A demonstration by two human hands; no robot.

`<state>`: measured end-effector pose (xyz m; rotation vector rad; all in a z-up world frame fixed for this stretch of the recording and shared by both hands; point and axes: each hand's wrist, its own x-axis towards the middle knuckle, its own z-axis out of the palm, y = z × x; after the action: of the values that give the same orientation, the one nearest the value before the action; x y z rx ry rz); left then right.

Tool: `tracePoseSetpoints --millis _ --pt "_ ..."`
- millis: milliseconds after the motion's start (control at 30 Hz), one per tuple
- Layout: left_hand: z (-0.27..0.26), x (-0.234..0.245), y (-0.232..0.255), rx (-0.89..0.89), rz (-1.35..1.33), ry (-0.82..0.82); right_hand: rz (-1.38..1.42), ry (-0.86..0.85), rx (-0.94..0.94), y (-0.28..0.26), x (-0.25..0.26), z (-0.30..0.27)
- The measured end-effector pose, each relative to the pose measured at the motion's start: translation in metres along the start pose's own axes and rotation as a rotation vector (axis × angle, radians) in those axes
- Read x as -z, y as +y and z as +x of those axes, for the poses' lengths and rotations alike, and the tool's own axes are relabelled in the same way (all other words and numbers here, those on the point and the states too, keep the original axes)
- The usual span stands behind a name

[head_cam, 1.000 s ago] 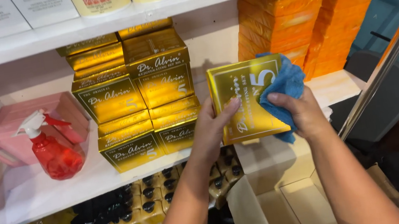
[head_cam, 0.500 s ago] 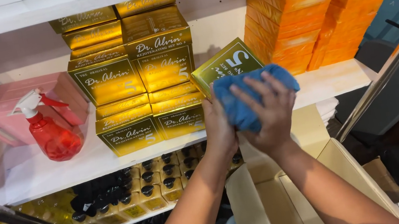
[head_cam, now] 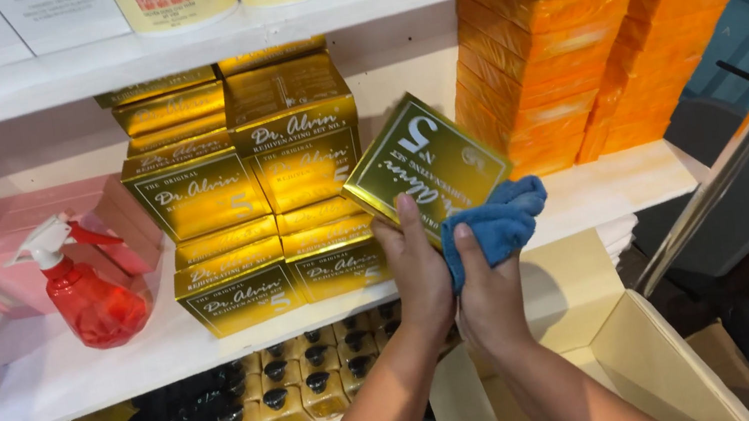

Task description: Wiping skincare product boxes with a cloth and packing them into a shipping box, then organizing products on shelves.

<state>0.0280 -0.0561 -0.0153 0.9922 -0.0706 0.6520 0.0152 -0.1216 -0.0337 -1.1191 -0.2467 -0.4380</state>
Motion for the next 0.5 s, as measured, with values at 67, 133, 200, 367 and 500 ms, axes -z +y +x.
tracePoseSetpoints --millis 67,133,200,367,500 --pt "0.001 0.003 0.018 -0.009 0.005 -0.055 0.055 0.005 0.008 0.008 0.005 0.031" --pt "0.005 0.01 0.03 -0.019 0.014 -0.114 0.115 0.011 0.016 0.024 0.015 0.069" --pt "0.011 0.022 0.036 0.003 0.101 -0.157 0.329 0.045 -0.025 0.046 0.031 0.113" --pt "0.015 0.04 0.066 -0.093 0.307 -0.189 -0.063 -0.013 -0.183 0.092 0.049 0.162" --pt "0.009 0.037 0.083 -0.092 0.533 -0.085 -0.731 -0.054 -0.157 0.106 0.059 0.169"
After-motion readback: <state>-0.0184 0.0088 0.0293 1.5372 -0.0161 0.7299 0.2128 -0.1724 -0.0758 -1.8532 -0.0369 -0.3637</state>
